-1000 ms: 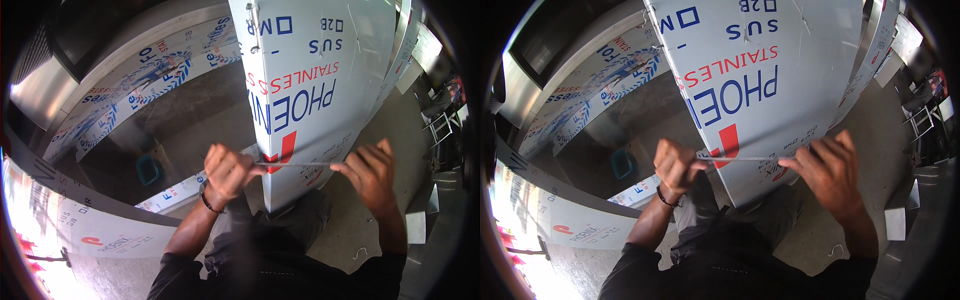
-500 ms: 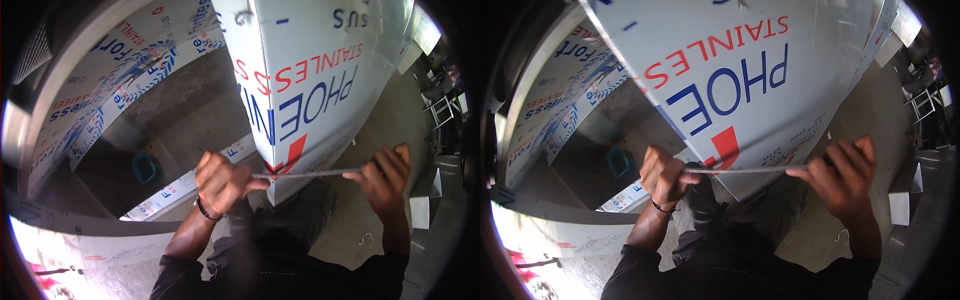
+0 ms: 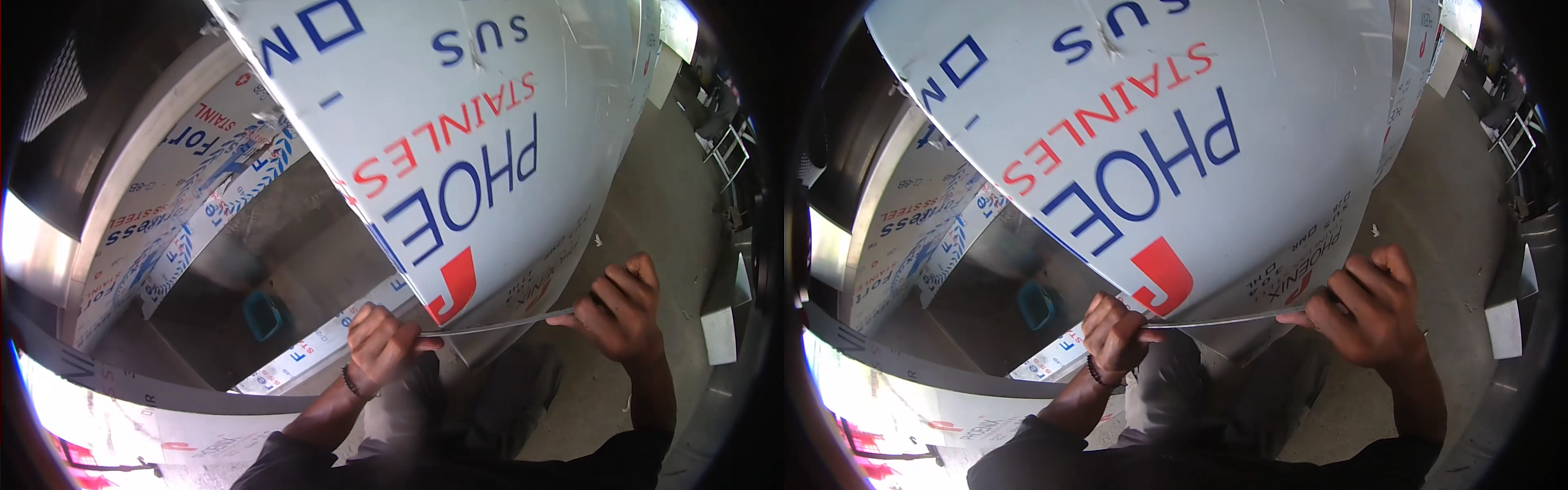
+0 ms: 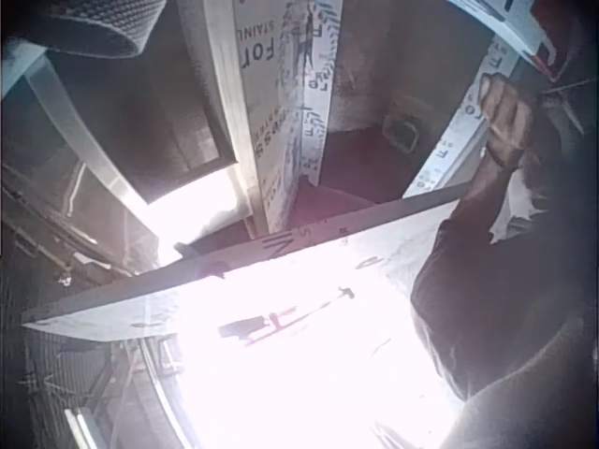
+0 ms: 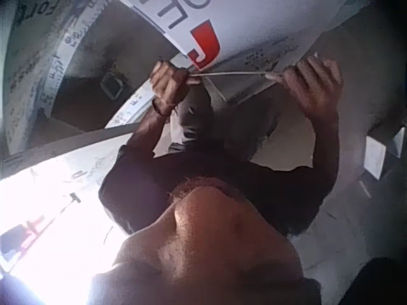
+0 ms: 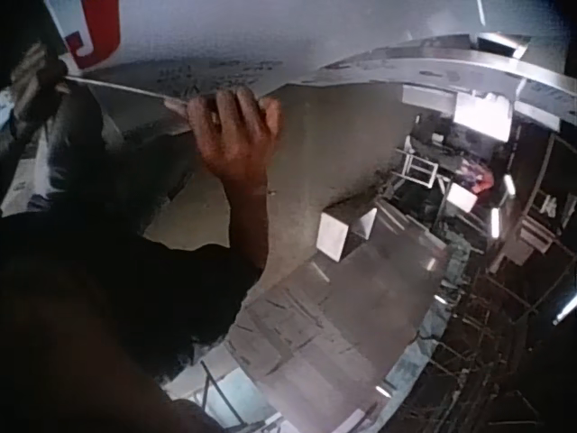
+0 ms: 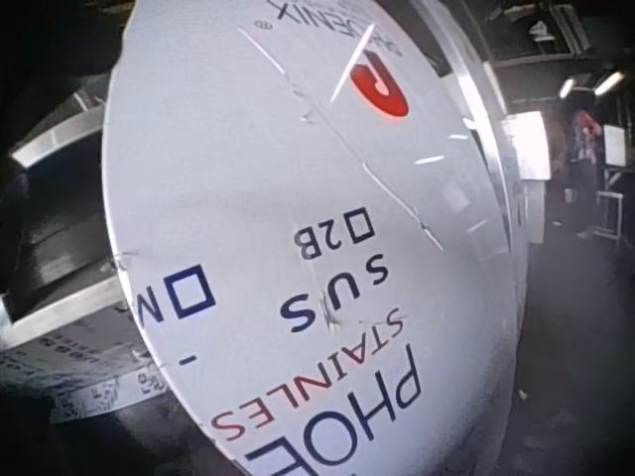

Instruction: The person uses a thin metal tool to lift and peel back strips of protective plastic film from the edges and surfaces of several large stainless steel panels.

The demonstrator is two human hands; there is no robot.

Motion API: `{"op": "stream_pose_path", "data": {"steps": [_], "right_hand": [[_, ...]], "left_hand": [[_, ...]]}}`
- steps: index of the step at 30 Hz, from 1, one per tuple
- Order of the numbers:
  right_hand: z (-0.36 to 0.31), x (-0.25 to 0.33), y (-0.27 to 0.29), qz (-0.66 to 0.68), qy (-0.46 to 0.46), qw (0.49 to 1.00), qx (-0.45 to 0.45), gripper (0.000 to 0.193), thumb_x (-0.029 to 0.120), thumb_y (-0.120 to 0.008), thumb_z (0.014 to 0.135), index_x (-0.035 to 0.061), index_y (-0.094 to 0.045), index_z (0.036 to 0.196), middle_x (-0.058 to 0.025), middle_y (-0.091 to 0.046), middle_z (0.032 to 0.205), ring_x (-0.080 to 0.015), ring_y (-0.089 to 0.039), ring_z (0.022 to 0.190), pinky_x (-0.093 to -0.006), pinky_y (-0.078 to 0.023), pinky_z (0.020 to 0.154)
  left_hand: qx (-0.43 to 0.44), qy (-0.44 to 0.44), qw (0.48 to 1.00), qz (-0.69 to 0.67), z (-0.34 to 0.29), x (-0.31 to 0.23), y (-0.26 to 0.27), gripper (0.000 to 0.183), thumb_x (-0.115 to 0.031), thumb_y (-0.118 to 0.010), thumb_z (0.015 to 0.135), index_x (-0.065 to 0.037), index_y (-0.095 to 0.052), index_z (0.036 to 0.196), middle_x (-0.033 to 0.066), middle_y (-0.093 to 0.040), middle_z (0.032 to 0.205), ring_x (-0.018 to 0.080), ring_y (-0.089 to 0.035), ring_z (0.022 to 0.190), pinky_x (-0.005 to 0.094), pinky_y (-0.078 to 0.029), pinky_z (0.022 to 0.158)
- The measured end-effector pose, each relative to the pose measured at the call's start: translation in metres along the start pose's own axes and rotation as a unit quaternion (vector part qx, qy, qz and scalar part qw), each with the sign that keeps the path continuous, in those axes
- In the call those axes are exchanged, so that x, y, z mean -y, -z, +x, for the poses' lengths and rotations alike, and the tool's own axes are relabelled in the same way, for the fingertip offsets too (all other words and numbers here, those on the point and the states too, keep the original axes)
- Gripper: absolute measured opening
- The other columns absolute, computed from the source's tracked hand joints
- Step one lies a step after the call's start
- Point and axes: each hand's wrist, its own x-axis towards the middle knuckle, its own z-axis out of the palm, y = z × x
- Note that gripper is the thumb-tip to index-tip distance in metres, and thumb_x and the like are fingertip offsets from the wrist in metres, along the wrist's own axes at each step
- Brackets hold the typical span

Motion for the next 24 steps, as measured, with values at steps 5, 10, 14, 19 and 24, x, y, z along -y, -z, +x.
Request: {"op": "stream_pose_path", "data": {"steps": [5, 10, 14, 19, 24], "right_hand": [[0.008, -0.002, -0.001, -0.045, 0.008, 0.998, -0.054, 0.051, 0.037, -0.089, 0.067, 0.0096, -0.046, 0.064, -0.0026, -0.036, 0.065, -0.023, -0.042, 0.06, -0.0394, -0.027, 0.06], [0.0, 0.019, 0.003, -0.053, -0.003, 0.996, -0.071, 0.051, 0.036, -0.09, 0.065, 0.0106, -0.046, 0.064, -0.0011, -0.037, 0.064, -0.0209, -0.044, 0.061, -0.0384, -0.029, 0.062], [-0.015, 0.018, -0.013, -0.043, -0.024, 0.996, -0.076, 0.05, 0.033, -0.092, 0.067, 0.0111, -0.047, 0.063, 0.0, -0.041, 0.062, -0.0187, -0.045, 0.06, -0.0368, -0.032, 0.064], [-0.005, 0.024, 0.002, -0.075, -0.01, 0.995, -0.071, 0.043, 0.037, -0.087, 0.077, 0.0098, -0.056, 0.068, 0.0009, -0.05, 0.062, -0.017, -0.052, 0.062, -0.0355, -0.035, 0.065], [0.002, 0.022, 0.004, -0.087, -0.014, 0.994, -0.071, 0.044, 0.039, -0.087, 0.078, 0.0097, -0.055, 0.068, 0.001, -0.05, 0.06, -0.0177, -0.053, 0.061, -0.0351, -0.035, 0.067]], "left_hand": [[-0.02, -0.027, 0.999, 0.004, 0.012, 0.008, 0.008, 0.041, -0.034, -0.088, 0.077, -0.005, -0.062, 0.087, 0.002, -0.055, 0.065, 0.0197, -0.053, 0.055, 0.0343, -0.038, 0.051], [-0.049, -0.032, 0.998, 0.025, 0.009, 0.004, 0.01, 0.038, -0.029, -0.088, 0.076, -0.004, -0.063, 0.089, 0.0038, -0.053, 0.066, 0.0216, -0.052, 0.055, 0.0356, -0.037, 0.051], [-0.025, -0.029, 0.999, 0.017, 0.007, 0.016, 0.001, 0.033, -0.023, -0.088, 0.075, -0.004, -0.064, 0.086, 0.0046, -0.053, 0.066, 0.0221, -0.053, 0.058, 0.036, -0.04, 0.053], [-0.008, -0.046, 0.998, 0.047, 0.019, 0.008, 0.019, 0.031, -0.022, -0.089, 0.075, -0.005, -0.065, 0.085, 0.005, -0.055, 0.068, 0.0226, -0.055, 0.062, 0.0369, -0.042, 0.056], [-0.019, 0.007, 1.0, 0.021, 0.024, 0.006, 0.018, 0.028, -0.018, -0.088, 0.076, -0.004, -0.064, 0.083, 0.0071, -0.057, 0.07, 0.025, -0.056, 0.063, 0.0373, -0.042, 0.058]]}}
